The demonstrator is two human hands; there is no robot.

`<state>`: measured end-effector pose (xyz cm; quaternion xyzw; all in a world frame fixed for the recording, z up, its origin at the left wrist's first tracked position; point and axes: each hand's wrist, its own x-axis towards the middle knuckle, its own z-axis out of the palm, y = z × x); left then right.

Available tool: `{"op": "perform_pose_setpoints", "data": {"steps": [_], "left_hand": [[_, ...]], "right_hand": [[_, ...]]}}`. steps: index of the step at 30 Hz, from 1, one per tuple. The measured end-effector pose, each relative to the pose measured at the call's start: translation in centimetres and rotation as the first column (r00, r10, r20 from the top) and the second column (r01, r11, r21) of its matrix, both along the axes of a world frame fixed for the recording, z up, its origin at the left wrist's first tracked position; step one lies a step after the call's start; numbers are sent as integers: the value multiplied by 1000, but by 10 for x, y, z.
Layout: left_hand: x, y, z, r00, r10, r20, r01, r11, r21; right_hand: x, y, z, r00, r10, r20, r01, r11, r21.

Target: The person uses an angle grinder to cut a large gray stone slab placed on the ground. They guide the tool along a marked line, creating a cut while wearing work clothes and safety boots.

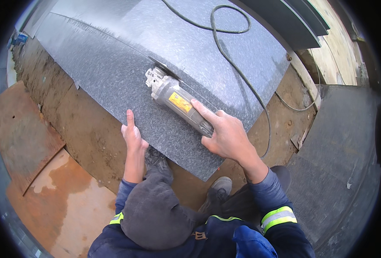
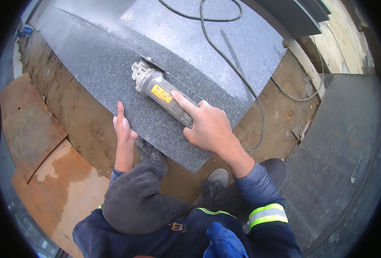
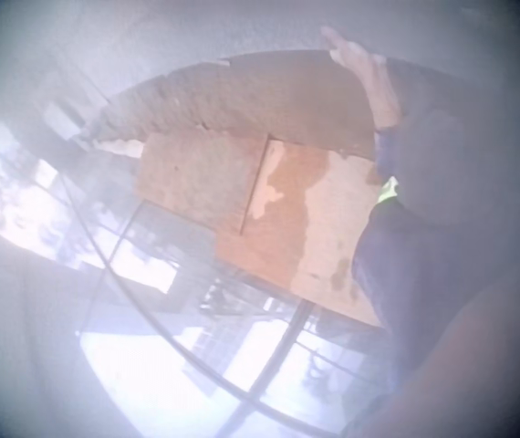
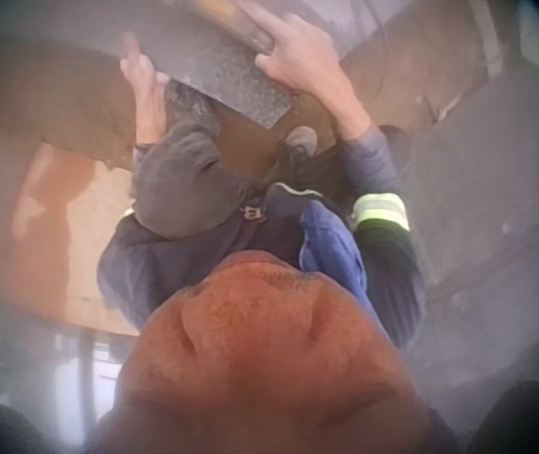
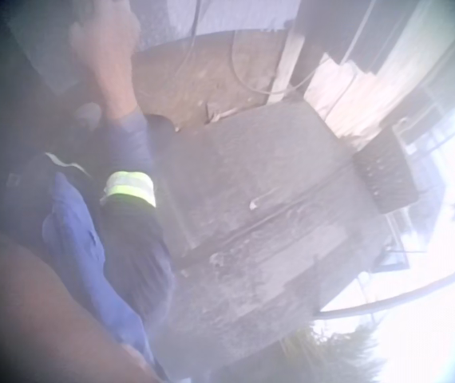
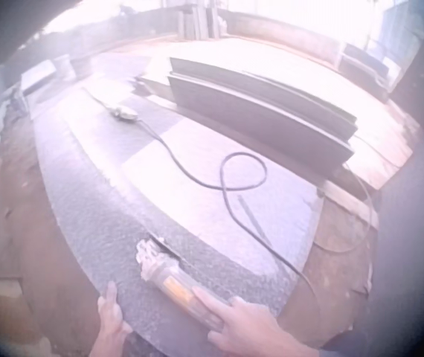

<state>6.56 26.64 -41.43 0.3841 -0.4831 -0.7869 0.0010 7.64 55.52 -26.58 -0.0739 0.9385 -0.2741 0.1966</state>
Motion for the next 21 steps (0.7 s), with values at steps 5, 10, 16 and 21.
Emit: {"op": "perform_pose_setpoints", "data": {"steps": [5, 10, 16, 21], "left_hand": [[3, -12, -19, 997, 71, 27, -70, 997, -25], [5, -8, -17, 998, 63, 9, -63, 998, 19], [6, -8, -19, 997, 52, 56, -49, 998, -47], [5, -6, -21, 998, 51, 22, -50, 998, -29]], "right_hand": [[4, 2, 8, 1000, 2, 4, -2, 1000, 2], [27, 16, 20, 1000, -12, 18, 11, 999, 31], [25, 14, 18, 1000, -23, 0, 23, 1000, 2], [11, 5, 7, 1000, -17, 20, 17, 1000, 3]]}}
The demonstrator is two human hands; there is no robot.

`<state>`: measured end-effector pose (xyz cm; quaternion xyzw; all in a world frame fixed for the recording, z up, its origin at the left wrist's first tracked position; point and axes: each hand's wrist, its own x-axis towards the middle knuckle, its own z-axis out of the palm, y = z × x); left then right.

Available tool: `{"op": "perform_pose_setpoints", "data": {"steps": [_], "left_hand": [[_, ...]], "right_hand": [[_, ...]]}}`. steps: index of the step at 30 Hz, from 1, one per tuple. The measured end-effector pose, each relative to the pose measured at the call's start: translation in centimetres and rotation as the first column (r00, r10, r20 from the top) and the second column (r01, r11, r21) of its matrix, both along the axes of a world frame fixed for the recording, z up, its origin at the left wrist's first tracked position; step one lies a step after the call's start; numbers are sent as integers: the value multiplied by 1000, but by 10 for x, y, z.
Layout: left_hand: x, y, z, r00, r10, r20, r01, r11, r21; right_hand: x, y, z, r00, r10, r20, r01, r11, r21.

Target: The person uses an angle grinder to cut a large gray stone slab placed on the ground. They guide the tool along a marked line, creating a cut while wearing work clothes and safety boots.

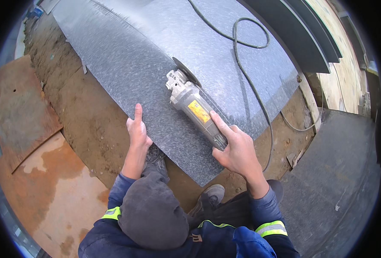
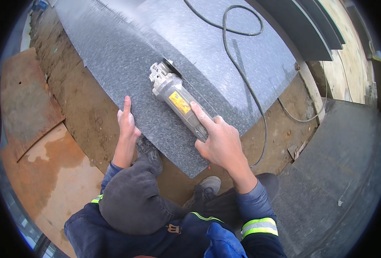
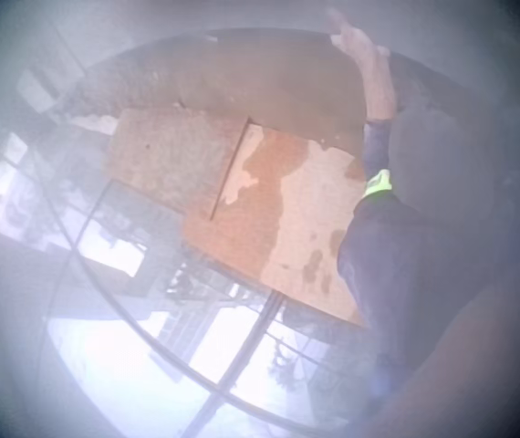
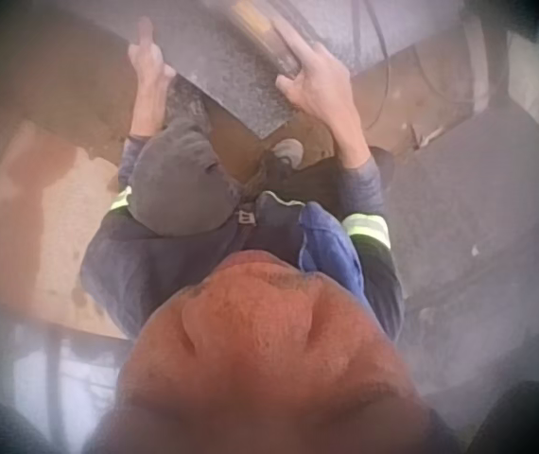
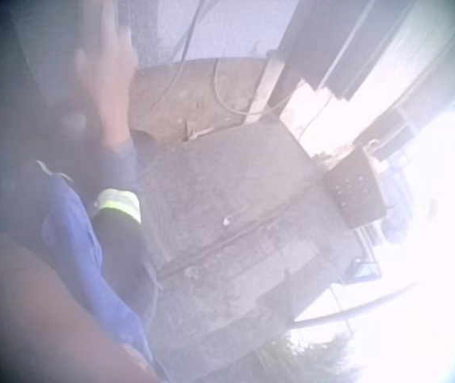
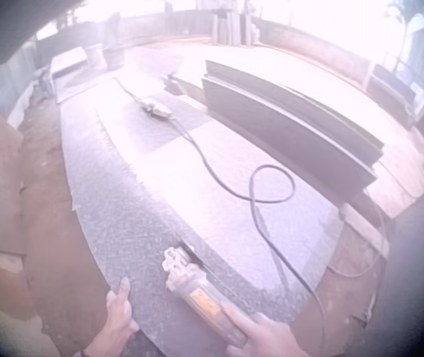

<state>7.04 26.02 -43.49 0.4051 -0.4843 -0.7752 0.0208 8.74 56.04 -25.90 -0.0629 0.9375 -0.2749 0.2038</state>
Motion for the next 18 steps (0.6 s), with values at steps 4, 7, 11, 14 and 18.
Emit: {"op": "perform_pose_setpoints", "data": {"steps": [4, 7, 11, 14, 18], "left_hand": [[-1, 3, 9, 1000, -19, -13, 19, 1000, 19], [-1, 0, 6, 1000, -12, 3, 12, 1000, 16], [2, -4, -6, 999, -22, -32, 23, 999, 26], [5, -12, -17, 1000, 8, 20, -7, 999, -48], [2, -5, -7, 1000, 4, 10, -4, 1000, 14]], "right_hand": [[-6, -3, -6, 1000, -3, -12, 3, 1000, -9], [-6, -4, -5, 1000, -1, -10, 1, 1000, 3], [11, 6, 8, 1000, -9, -4, 9, 1000, 19], [22, 11, 15, 1000, -14, 4, 14, 1000, 15], [22, 14, 13, 1000, -18, -12, 18, 1000, 5]]}}
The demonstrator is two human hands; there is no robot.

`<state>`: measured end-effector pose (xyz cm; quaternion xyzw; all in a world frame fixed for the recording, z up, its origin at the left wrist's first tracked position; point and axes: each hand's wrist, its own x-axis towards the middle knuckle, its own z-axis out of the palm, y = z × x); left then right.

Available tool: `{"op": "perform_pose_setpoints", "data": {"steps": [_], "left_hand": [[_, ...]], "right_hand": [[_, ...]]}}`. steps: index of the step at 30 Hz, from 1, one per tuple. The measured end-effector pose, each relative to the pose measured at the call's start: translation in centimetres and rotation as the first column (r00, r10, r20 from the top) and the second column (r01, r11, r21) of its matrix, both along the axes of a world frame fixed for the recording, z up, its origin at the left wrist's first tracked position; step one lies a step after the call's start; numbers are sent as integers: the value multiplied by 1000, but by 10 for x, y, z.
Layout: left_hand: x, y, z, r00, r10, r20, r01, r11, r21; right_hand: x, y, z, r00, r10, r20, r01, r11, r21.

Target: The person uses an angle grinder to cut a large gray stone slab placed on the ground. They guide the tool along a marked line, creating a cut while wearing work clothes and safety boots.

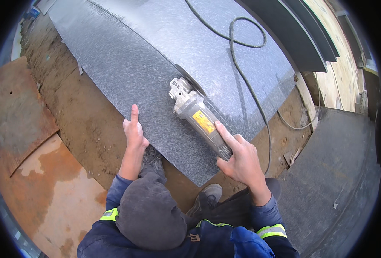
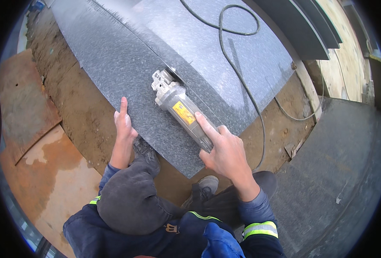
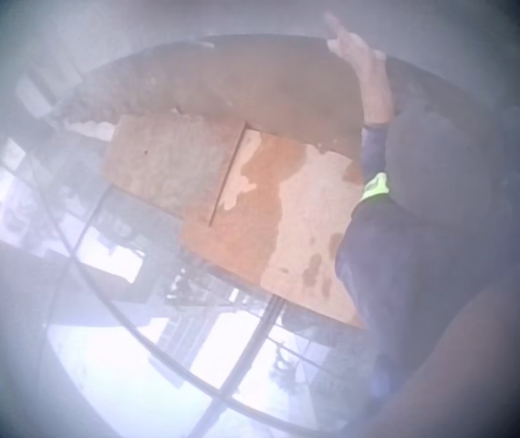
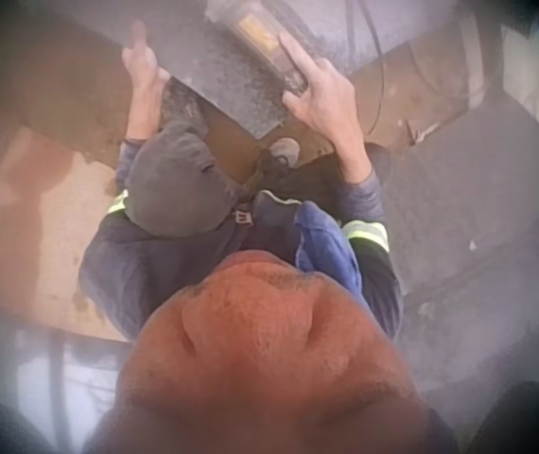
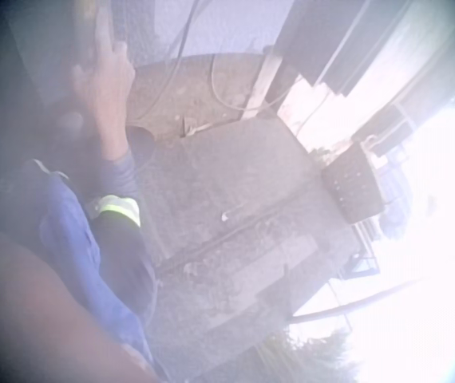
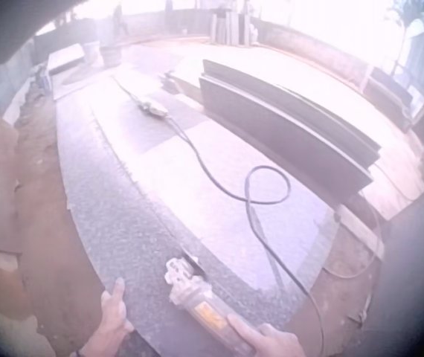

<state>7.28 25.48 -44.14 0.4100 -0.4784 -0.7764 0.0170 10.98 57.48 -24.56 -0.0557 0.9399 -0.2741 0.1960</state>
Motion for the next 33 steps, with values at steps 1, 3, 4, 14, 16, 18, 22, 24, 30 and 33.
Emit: {"op": "perform_pose_setpoints", "data": {"steps": [1, 3, 4, 14, 16, 18, 22, 24, 30, 33], "left_hand": [[-2, 4, 8, 1000, -8, -2, 8, 1000, 3], [-3, 6, 15, 1000, -17, -11, 17, 1000, 12], [-4, 5, 17, 1000, -19, -19, 19, 1000, 18], [-6, 9, 21, 996, -38, -79, 41, 999, 36], [-4, 6, 20, 994, -51, -93, 54, 998, 35], [-4, 5, 21, 994, -61, -94, 64, 998, 29], [-5, 8, 30, 998, -50, -50, 49, 999, -8], [-6, 11, 33, 999, -39, -34, 38, 999, -19], [-7, 8, 24, 1000, -21, -4, 21, 999, -27], [-7, 10, 25, 999, -32, -26, 32, 999, 21]], "right_hand": [[-2, 0, -2, 1000, 4, 6, -4, 1000, -1], [-9, -3, -7, 1000, 14, 16, -14, 1000, -5], [-13, -5, -9, 1000, 19, 15, -19, 1000, -11], [-22, -9, -15, 1000, 27, -7, -27, 999, -20], [-11, -4, -10, 1000, 22, 9, -22, 1000, -16], [1, 3, -1, 999, 8, 36, -8, 1000, -11], [9, 11, 6, 999, 8, 37, -8, 1000, 9], [7, 9, 4, 1000, 9, 12, -8, 1000, -12], [-13, 1, -12, 1000, 26, 16, -25, 999, -48], [-23, -5, -18, 999, 45, 4, -45, 999, -22]]}}
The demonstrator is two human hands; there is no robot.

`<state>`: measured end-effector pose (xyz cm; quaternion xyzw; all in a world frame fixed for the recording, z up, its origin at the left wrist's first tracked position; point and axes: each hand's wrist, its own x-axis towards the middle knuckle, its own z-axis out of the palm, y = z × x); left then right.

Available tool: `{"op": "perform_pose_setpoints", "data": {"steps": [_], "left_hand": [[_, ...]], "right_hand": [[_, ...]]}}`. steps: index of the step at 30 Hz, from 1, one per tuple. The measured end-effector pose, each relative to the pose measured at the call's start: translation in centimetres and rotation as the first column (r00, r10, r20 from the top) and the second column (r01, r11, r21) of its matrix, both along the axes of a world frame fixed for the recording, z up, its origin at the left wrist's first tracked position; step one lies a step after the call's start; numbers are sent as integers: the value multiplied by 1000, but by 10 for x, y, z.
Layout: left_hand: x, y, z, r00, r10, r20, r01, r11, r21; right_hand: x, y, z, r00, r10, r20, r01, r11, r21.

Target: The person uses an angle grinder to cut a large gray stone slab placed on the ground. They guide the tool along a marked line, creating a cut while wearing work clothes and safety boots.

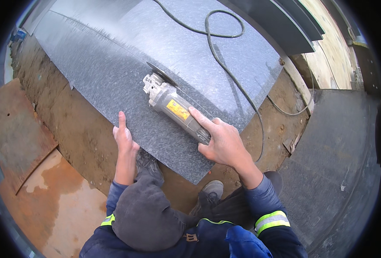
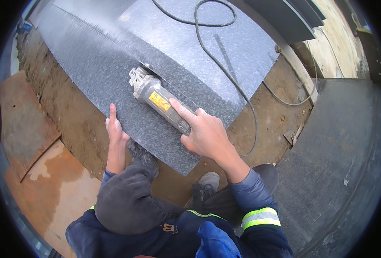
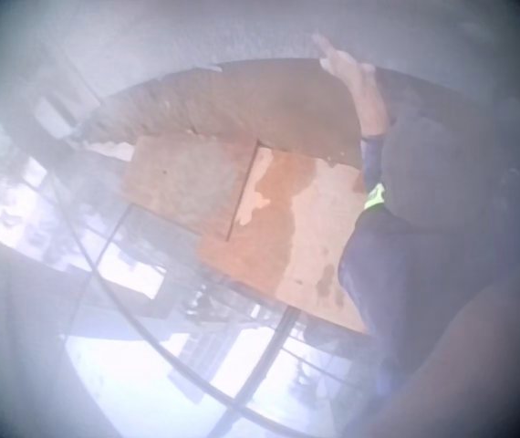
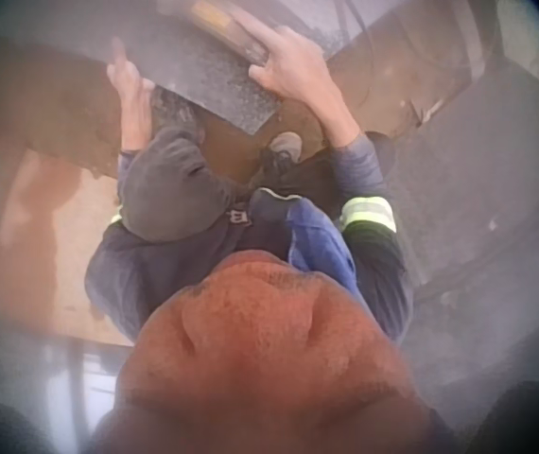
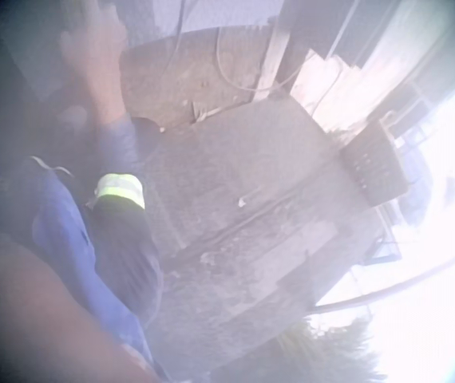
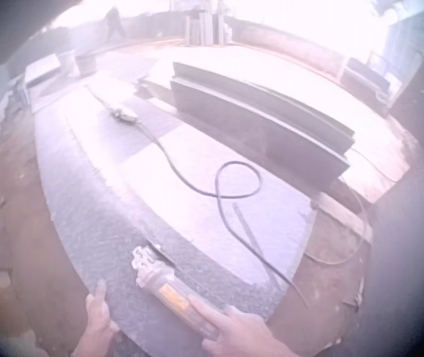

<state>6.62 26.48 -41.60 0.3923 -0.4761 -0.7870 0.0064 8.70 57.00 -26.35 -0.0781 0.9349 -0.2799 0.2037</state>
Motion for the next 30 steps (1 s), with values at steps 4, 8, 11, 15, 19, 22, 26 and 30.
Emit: {"op": "perform_pose_setpoints", "data": {"steps": [4, 8, 11, 15, 19, 22, 26, 30], "left_hand": [[1, 1, 2, 1000, -21, -15, 21, 1000, -4], [3, -7, -2, 997, -27, -70, 27, 1000, -2], [2, -9, -6, 999, 10, 51, -6, 998, -70], [-3, 0, 7, 999, -12, 30, 13, 999, -29], [-2, -2, 5, 1000, -24, 10, 25, 999, -41], [-2, 0, 5, 999, -37, 26, 39, 998, -50], [1, -12, -11, 995, -83, -57, 82, 997, -7], [2, -9, -6, 997, -67, -26, 66, 997, -31]], "right_hand": [[3, 0, -2, 1000, 3, -10, -2, 1000, 27], [22, 11, 11, 1000, 2, 24, -2, 1000, 22], [33, 20, 18, 999, 0, 40, -1, 1000, 21], [33, 23, 18, 999, -8, 37, 7, 1000, 19], [25, 18, 12, 999, -8, 54, 8, 1000, -14], [17, 17, 5, 999, -7, 34, 9, 999, -48], [9, 8, -1, 1000, 2, 13, -1, 998, -55], [10, 10, 2, 1000, 8, 26, -6, 999, -48]]}}
